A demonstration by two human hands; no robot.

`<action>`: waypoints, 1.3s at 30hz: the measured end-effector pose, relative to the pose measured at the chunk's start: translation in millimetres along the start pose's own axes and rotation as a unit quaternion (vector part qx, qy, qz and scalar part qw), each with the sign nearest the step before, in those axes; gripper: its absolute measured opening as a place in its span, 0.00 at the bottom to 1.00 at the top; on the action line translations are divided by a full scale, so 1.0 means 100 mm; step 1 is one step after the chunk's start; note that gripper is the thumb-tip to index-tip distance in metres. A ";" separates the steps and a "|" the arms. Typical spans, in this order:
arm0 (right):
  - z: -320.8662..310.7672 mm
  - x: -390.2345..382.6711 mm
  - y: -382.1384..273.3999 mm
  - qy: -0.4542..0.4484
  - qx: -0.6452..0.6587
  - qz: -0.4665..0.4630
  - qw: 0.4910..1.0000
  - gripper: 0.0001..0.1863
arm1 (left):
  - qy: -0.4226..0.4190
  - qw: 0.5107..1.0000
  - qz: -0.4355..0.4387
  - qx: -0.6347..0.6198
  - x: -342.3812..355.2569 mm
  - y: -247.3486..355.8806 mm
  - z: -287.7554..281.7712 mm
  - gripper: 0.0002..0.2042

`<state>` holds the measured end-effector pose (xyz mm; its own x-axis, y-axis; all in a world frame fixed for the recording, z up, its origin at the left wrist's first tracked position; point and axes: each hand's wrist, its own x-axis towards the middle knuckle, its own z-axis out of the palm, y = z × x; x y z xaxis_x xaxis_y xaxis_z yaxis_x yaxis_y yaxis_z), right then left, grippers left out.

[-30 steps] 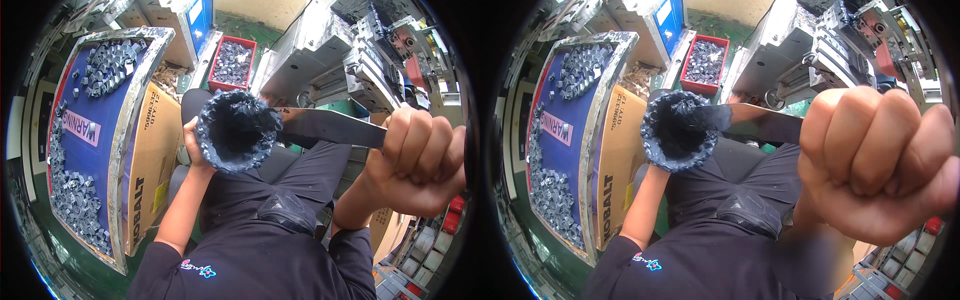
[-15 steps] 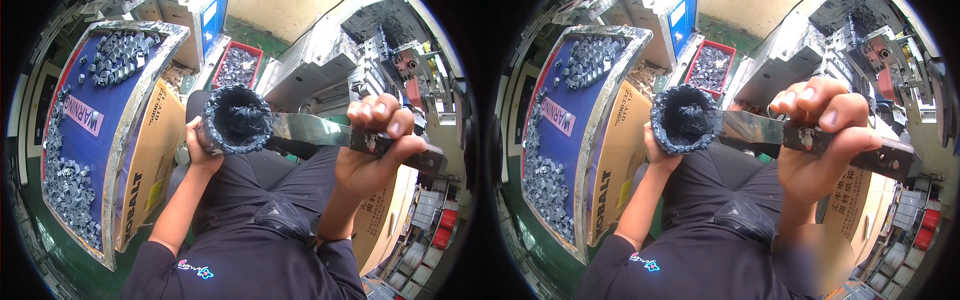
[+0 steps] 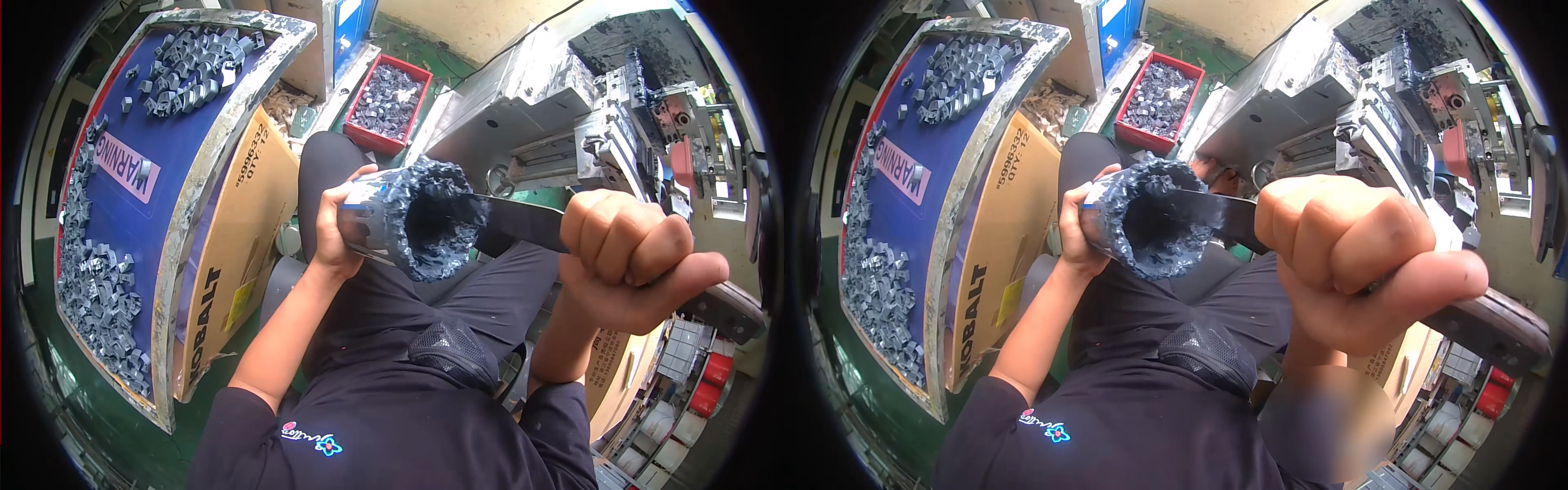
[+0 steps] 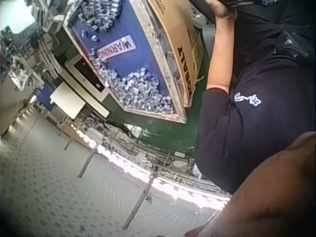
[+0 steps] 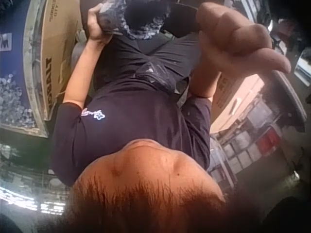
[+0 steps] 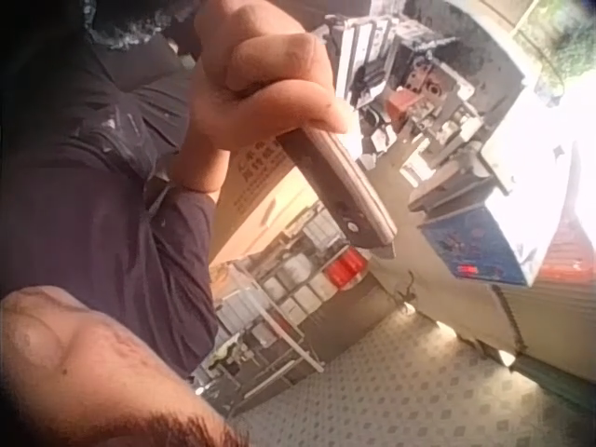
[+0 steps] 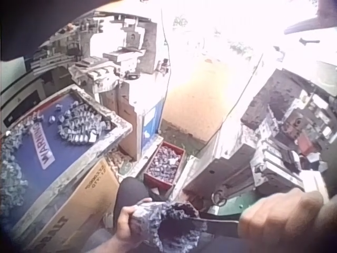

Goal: The recorder is scraping excess grey paste or ink from the inside of a cylindrical component using a metal spatula.

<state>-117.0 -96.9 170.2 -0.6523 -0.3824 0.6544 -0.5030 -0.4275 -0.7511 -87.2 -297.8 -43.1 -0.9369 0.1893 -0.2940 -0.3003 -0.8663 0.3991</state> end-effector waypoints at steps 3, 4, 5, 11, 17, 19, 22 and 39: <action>0.00 0.01 -0.05 -0.019 0.015 0.042 0.999 0.30 | -0.005 1.000 0.005 0.019 0.01 0.02 0.02 0.27; 0.08 -0.02 -0.07 0.012 0.004 0.054 0.998 0.30 | -0.013 0.999 0.005 0.030 0.01 0.04 0.00 0.27; 0.13 -0.03 -0.07 0.012 0.016 0.058 0.998 0.30 | -0.019 1.000 -0.002 0.007 0.01 0.06 -0.03 0.27; 0.07 -0.06 -0.05 0.029 0.117 0.077 0.990 0.29 | -0.025 0.999 -0.006 -0.042 -0.01 0.15 -0.01 0.27; 0.05 0.03 -0.14 0.167 0.126 0.077 0.975 0.26 | -0.080 0.995 -0.025 -0.055 -0.04 0.05 0.07 0.27; -0.02 0.04 -0.14 0.214 0.105 0.051 0.970 0.25 | -0.076 0.997 -0.024 -0.015 -0.07 0.02 0.08 0.28; 0.05 -0.01 -0.07 0.165 0.022 -0.005 0.986 0.25 | -0.053 0.997 -0.037 -0.043 -0.03 -0.03 0.05 0.28; 0.15 -0.34 -0.01 0.087 0.057 0.025 0.994 0.31 | -0.002 0.999 0.012 0.051 0.01 0.06 0.03 0.27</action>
<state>-85.9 -95.7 149.8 -0.7676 -0.2621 0.5848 -0.4066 -0.5062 -0.7606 -91.0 -301.1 -38.2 -0.9451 0.1707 -0.2788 -0.2933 -0.8192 0.4929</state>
